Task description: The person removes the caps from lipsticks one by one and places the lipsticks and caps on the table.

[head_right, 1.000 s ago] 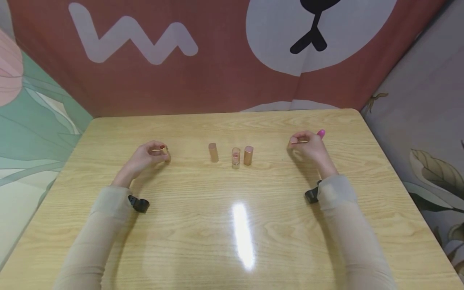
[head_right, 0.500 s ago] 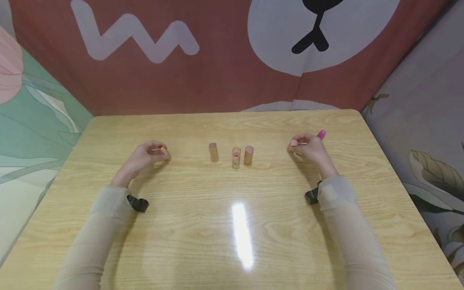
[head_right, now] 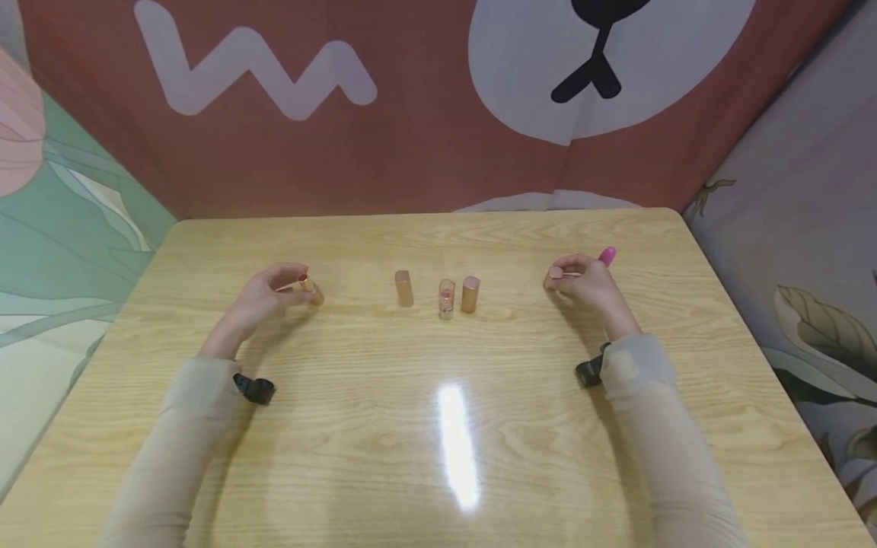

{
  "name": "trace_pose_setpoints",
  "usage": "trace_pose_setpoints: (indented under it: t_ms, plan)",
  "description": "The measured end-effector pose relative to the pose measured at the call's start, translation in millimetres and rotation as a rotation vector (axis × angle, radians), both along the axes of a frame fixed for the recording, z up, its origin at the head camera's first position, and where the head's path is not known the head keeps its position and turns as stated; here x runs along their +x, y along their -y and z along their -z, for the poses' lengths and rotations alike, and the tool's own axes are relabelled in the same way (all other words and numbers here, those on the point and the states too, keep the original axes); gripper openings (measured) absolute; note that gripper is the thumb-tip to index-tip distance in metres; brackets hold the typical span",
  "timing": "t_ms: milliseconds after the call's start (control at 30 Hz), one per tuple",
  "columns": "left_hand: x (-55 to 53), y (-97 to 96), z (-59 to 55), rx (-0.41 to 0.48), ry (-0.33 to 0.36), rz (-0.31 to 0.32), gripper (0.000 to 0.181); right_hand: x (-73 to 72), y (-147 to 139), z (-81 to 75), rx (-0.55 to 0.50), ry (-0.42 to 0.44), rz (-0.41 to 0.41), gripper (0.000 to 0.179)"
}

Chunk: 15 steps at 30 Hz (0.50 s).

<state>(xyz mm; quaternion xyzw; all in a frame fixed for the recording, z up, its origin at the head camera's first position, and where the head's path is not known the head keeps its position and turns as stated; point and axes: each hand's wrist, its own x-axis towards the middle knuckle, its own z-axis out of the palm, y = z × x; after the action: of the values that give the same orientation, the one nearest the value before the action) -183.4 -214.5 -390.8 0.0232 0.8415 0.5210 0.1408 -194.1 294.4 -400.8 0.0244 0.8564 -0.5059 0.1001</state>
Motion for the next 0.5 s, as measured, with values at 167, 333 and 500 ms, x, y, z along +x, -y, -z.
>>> trace_pose_setpoints:
  t_ms: [167,333,500]
  plan:
    - [4.3,-1.5,-10.3,-0.021,-0.046,-0.019,0.064,-0.3,0,-0.2,0.001,0.011,-0.012,0.04]
    - [7.5,-8.3,-21.0,0.005,-0.065,-0.058,0.065,-1.3,-1,1.4,0.004,0.013,-0.016,0.04]
    - [10.6,-20.5,-30.6,0.058,-0.136,-0.121,0.061,-1.2,-1,2.2,0.02,0.021,-0.015,0.04]
